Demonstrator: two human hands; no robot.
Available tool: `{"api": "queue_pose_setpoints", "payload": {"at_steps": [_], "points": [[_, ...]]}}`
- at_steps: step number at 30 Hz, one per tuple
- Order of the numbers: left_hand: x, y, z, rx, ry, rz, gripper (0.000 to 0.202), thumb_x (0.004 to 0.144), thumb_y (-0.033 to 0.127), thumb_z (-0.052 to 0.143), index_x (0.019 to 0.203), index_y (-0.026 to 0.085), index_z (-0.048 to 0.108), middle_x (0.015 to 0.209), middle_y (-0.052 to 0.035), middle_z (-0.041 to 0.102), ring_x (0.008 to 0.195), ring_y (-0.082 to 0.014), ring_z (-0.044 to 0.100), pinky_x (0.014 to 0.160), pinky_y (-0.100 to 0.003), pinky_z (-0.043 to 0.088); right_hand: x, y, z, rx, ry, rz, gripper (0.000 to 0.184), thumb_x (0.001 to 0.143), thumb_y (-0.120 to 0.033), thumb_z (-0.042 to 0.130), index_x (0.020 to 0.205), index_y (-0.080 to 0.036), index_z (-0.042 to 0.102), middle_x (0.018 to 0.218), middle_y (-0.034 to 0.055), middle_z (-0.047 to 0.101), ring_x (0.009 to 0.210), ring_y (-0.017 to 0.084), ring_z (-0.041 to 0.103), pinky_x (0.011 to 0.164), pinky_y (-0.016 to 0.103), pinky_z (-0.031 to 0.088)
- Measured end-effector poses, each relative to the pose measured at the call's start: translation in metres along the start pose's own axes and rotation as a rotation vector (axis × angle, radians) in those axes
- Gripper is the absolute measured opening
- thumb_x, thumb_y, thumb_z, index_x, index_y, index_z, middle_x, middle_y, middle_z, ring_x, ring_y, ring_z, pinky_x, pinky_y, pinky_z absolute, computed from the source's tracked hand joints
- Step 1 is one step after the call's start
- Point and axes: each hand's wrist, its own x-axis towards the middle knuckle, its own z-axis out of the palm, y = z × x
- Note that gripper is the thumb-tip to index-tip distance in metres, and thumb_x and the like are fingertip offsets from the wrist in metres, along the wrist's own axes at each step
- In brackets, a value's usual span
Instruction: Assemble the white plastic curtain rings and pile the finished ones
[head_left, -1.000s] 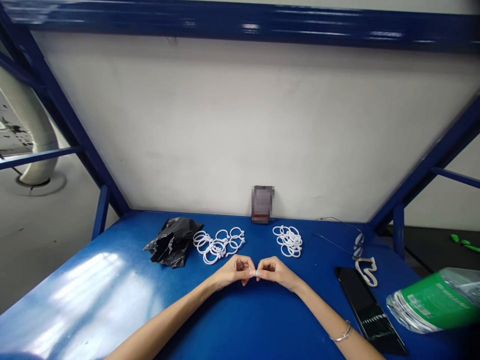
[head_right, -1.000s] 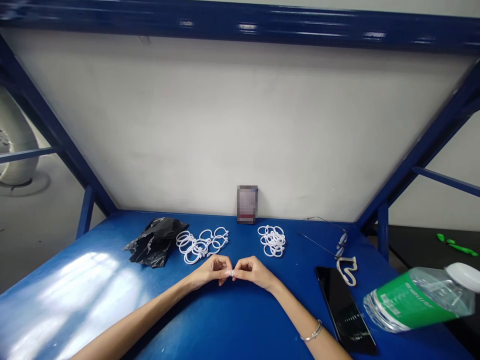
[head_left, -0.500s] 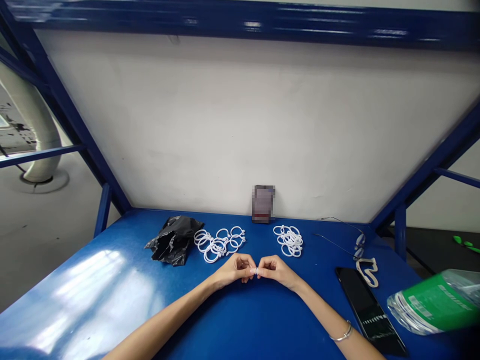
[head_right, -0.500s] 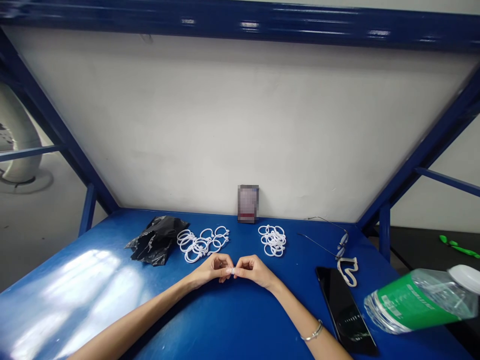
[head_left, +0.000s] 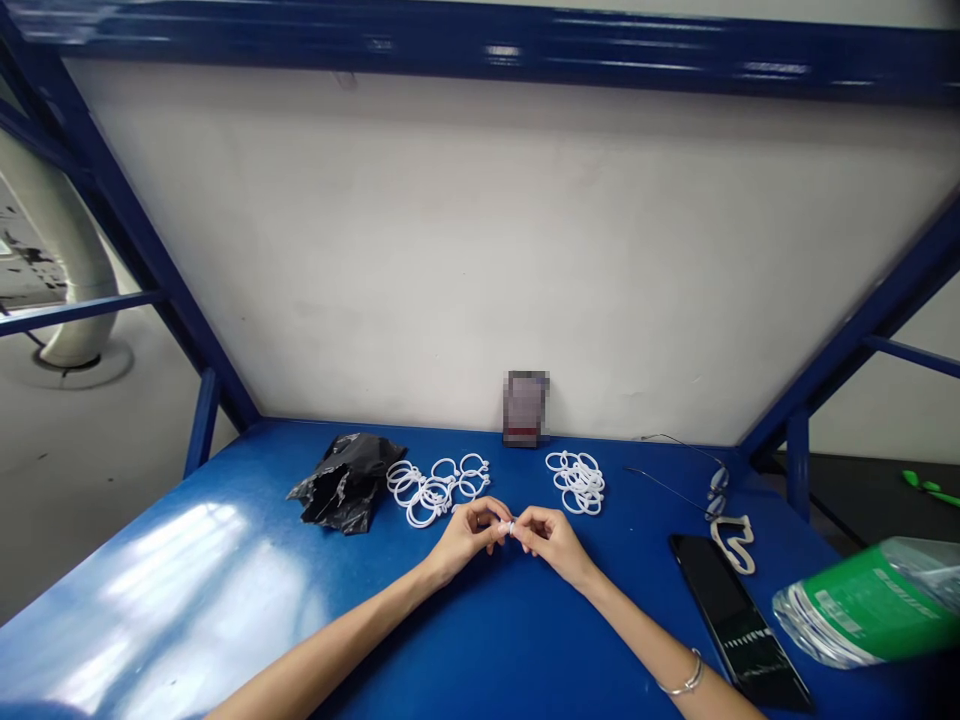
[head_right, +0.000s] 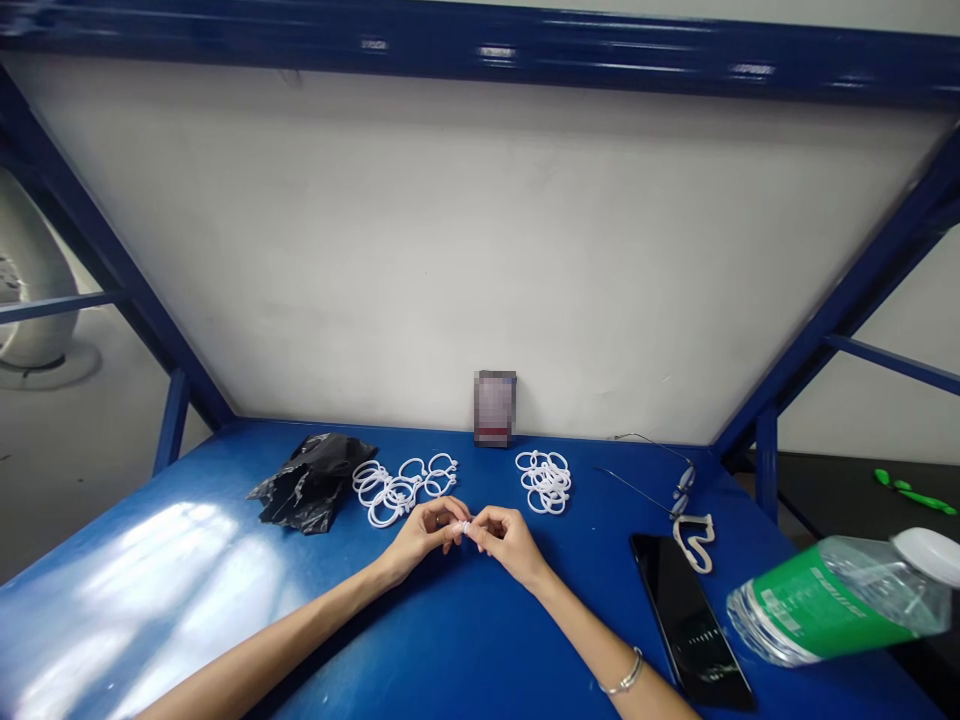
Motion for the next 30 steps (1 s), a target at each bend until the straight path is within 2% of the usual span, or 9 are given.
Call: {"api": "queue_pose_setpoints", "payload": {"at_steps": [8,13,18,21,25,30], "points": [[0.002,-0.003,-0.005,-0.039,-0.073,0.027,0.029,0.074,0.037,0.074,0.080,0.012,0.060,0.092,-0.0054,0.055,0.068,-0.0098,0.053,0.052,-0.019,0.043,0.000,0.004,-0.002,-0.012,-0.036,-0.006,0.036,0.076,-0.051,0.067,0.069,-0.016,0.064,0.061,0.0001,0.056,0.054,0.012,0.050,0.054,0.025,0.039],[0.001,-0.001,-0.005,-0.027,-0.091,0.029,0.031,0.073,0.037,0.074,0.080,0.012,0.056,0.093,-0.0049,0.053,0.071,-0.0102,0.052,0.052,-0.018,0.042,0.000,0.002,-0.003,-0.005,-0.068,-0.021,0.033,0.077,-0.047,0.068,0.070,-0.015,0.064,0.062,0.0000,0.056,0.055,0.011,0.050,0.055,0.024,0.039],[0.000,-0.005,-0.004,-0.016,-0.023,0.042,0.032,0.073,0.036,0.074,0.078,0.014,0.051,0.093,-0.0030,0.050,0.070,-0.0090,0.051,0.051,-0.017,0.040,-0.001,0.000,-0.001,-0.010,-0.019,-0.060,0.027,0.080,-0.043,0.067,0.085,-0.017,0.063,0.066,-0.0009,0.058,0.058,0.011,0.054,0.057,0.023,0.043],[0.000,-0.008,-0.003,0.069,0.040,0.078,0.030,0.076,0.038,0.071,0.075,0.013,0.054,0.097,-0.0048,0.050,0.070,-0.0092,0.051,0.053,-0.018,0.040,-0.002,-0.001,0.001,-0.067,0.003,-0.087,0.028,0.084,-0.044,0.061,0.097,-0.019,0.064,0.065,-0.0007,0.060,0.055,0.011,0.055,0.053,0.022,0.044],[-0.002,-0.008,0.001,0.195,0.145,0.123,0.028,0.079,0.039,0.067,0.074,0.012,0.062,0.101,-0.0079,0.053,0.072,-0.0105,0.053,0.055,-0.020,0.041,-0.004,-0.001,0.005,-0.212,0.052,-0.113,0.028,0.090,-0.043,0.052,0.098,-0.020,0.066,0.071,0.0014,0.065,0.045,0.009,0.052,0.049,0.023,0.044],[-0.007,-0.003,0.008,0.378,0.201,0.184,0.026,0.085,0.039,0.060,0.080,0.015,0.068,0.103,-0.0088,0.056,0.076,-0.0130,0.057,0.060,-0.022,0.044,-0.005,0.000,0.007,-0.283,0.128,-0.141,0.022,0.090,-0.038,0.052,0.094,-0.019,0.063,0.070,0.0010,0.065,0.043,0.010,0.055,0.050,0.023,0.045]]}}
